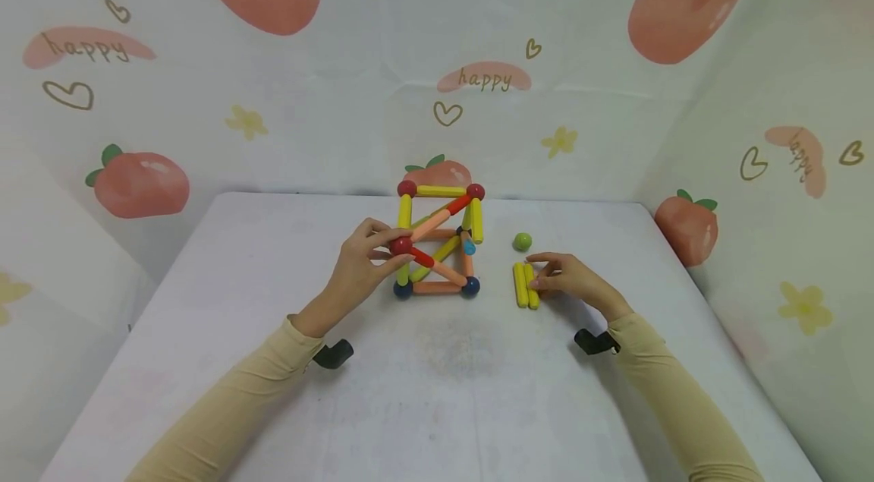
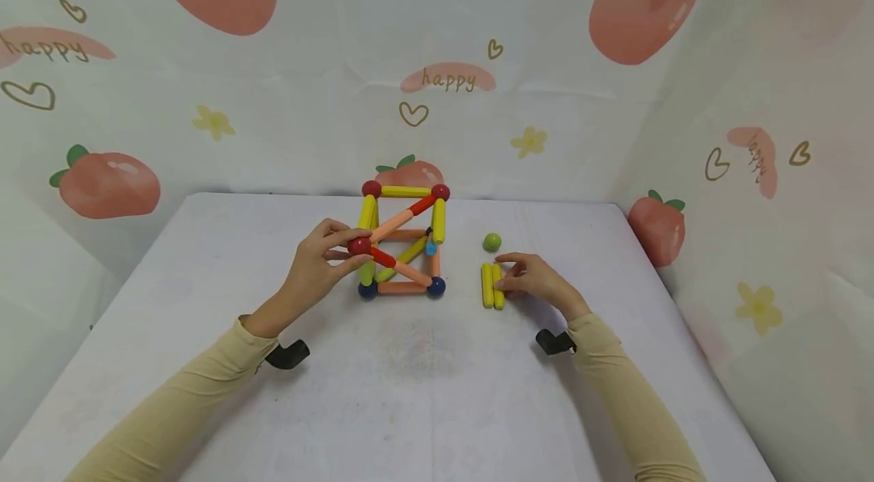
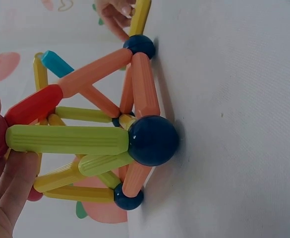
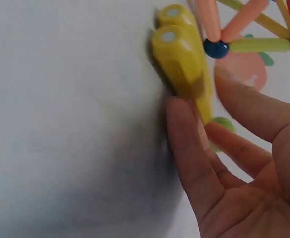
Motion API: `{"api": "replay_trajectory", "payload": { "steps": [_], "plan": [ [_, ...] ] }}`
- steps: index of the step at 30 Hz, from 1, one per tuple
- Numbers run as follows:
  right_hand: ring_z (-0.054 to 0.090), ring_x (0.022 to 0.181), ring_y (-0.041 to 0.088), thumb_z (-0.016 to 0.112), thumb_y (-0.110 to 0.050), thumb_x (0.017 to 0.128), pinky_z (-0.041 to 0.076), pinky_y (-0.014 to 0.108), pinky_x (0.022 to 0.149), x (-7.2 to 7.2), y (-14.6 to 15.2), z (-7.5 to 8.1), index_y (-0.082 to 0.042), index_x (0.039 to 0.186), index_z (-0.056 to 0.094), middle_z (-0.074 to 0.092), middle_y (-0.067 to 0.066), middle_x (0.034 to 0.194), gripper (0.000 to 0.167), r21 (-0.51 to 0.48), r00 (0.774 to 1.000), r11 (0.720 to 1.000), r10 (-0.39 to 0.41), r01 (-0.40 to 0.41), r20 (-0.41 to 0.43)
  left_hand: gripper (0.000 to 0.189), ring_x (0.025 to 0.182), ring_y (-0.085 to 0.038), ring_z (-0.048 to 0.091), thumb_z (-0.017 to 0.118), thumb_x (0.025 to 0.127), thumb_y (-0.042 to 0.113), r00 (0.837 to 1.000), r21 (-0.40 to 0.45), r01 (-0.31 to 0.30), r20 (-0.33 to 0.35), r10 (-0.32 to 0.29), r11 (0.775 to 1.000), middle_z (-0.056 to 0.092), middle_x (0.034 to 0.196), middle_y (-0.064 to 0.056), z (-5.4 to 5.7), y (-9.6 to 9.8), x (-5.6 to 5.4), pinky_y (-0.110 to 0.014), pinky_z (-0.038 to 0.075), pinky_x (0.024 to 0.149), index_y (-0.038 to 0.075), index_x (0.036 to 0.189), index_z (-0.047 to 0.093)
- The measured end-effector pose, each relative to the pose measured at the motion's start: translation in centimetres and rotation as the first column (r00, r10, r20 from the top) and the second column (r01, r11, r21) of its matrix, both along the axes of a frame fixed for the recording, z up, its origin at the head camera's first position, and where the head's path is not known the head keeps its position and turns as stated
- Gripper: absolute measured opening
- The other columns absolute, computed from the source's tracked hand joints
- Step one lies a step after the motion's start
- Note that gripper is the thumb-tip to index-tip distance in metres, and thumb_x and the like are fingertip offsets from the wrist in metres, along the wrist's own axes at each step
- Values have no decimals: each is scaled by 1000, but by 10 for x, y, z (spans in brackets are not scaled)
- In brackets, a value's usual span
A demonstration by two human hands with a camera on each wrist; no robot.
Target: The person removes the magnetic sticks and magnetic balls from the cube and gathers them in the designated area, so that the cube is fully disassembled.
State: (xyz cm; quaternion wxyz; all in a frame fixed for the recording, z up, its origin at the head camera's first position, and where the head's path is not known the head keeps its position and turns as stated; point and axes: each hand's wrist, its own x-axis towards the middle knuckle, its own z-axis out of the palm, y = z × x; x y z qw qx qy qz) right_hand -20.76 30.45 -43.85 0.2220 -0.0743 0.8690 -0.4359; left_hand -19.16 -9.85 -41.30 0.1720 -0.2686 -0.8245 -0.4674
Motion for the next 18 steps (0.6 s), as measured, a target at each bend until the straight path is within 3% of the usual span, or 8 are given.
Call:
{"api": "replay_trajectory", "payload": {
  "steps": [6,9,12,15,18],
  "plan": [
    [65,80,12,60,-20,99,59,25,76,-9,-5,23,3,133,54,64,12,97,42,-38,999,999,-38,38,-2,41,92,-22,66,83,79,11,1000,1,1,-13,-1,1000,56,103,-10,2,-1,1,-28,62,72,8,118,71],
    [67,90,17,56,-29,102,60,28,84,-17,-22,40,4,134,52,65,21,111,46,-115,996,989,-89,88,-6,41,92,-22,66,83,78,10,1000,-1,-5,-9,5,1000,56,103,-10,3,0,1,-28,62,73,8,118,72],
    [68,107,31,54,-39,102,57,37,96,-24,-47,55,1,136,49,59,28,128,53,-185,991,974,-130,128,0,42,93,-21,66,83,78,11,1000,-6,-6,-2,6,1000,56,103,-9,3,0,2,-29,62,73,9,118,71],
    [61,120,41,54,-43,101,52,45,104,-28,-74,68,-2,135,50,57,28,133,54,-219,986,962,-166,166,21,42,93,-21,66,82,79,13,1000,-11,-4,3,4,1000,56,104,-9,3,0,2,-30,62,74,9,119,71],
    [61,119,40,56,-47,99,53,44,103,-33,-95,76,-2,133,52,60,24,131,57,-198,983,962,-184,186,31,42,94,-21,66,82,80,15,1000,-13,-6,6,6,1000,56,104,-9,3,0,2,-31,62,74,9,120,71]
  ]
}}
